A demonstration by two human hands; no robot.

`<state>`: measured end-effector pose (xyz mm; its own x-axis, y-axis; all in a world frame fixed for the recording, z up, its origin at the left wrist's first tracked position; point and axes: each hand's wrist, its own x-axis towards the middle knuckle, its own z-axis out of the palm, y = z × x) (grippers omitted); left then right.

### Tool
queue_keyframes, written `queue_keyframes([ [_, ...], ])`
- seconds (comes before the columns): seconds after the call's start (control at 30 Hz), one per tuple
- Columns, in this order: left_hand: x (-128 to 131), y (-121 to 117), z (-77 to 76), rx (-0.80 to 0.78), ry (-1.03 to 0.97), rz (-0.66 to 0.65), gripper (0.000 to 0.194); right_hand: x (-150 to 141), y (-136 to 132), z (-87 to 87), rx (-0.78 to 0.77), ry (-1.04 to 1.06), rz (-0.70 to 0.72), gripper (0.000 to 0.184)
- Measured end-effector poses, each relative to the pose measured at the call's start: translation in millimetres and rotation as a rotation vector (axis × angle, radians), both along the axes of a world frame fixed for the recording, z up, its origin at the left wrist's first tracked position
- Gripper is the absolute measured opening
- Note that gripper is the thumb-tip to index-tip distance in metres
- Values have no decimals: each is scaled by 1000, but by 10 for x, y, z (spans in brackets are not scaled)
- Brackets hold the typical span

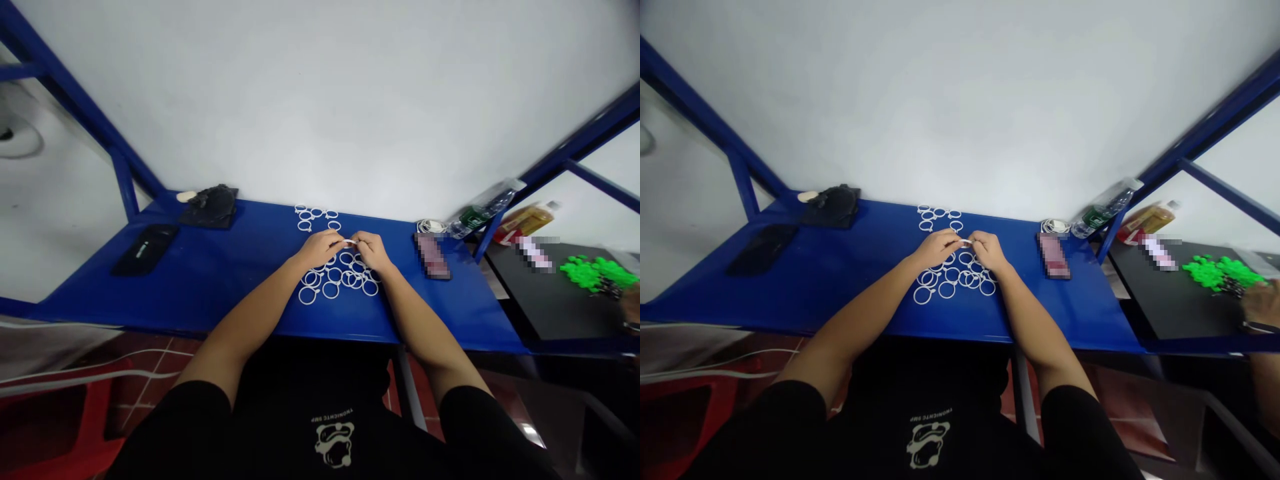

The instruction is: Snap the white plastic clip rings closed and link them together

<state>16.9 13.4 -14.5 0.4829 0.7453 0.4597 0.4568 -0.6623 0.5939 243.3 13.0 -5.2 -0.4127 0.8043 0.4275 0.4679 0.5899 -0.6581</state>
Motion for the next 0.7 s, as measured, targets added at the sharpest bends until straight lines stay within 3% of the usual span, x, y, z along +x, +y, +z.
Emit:
queue_keyframes([
  [0.13,-75,64,8,30,-25,81,28,-26,0,-45,45,33,-69,29],
  [0.23,-198,174,-30,74,-16,247,24,-16,14,-73,76,16,-144,48],
  [0.3,-277,245,-86,87,21,360,12,0,25,-82,78,-53,-146,45],
  [0.37,-326,295,-155,70,88,416,29,11,31,-80,73,-126,-125,35],
  [0.43,-336,319,-212,40,150,429,38,10,26,-68,70,-173,-97,30],
  [0.57,-296,309,-236,-31,199,442,31,-20,-16,-27,77,-219,-30,25],
  [0.7,-266,265,-189,-52,193,300,26,-55,-64,21,39,-284,75,25],
])
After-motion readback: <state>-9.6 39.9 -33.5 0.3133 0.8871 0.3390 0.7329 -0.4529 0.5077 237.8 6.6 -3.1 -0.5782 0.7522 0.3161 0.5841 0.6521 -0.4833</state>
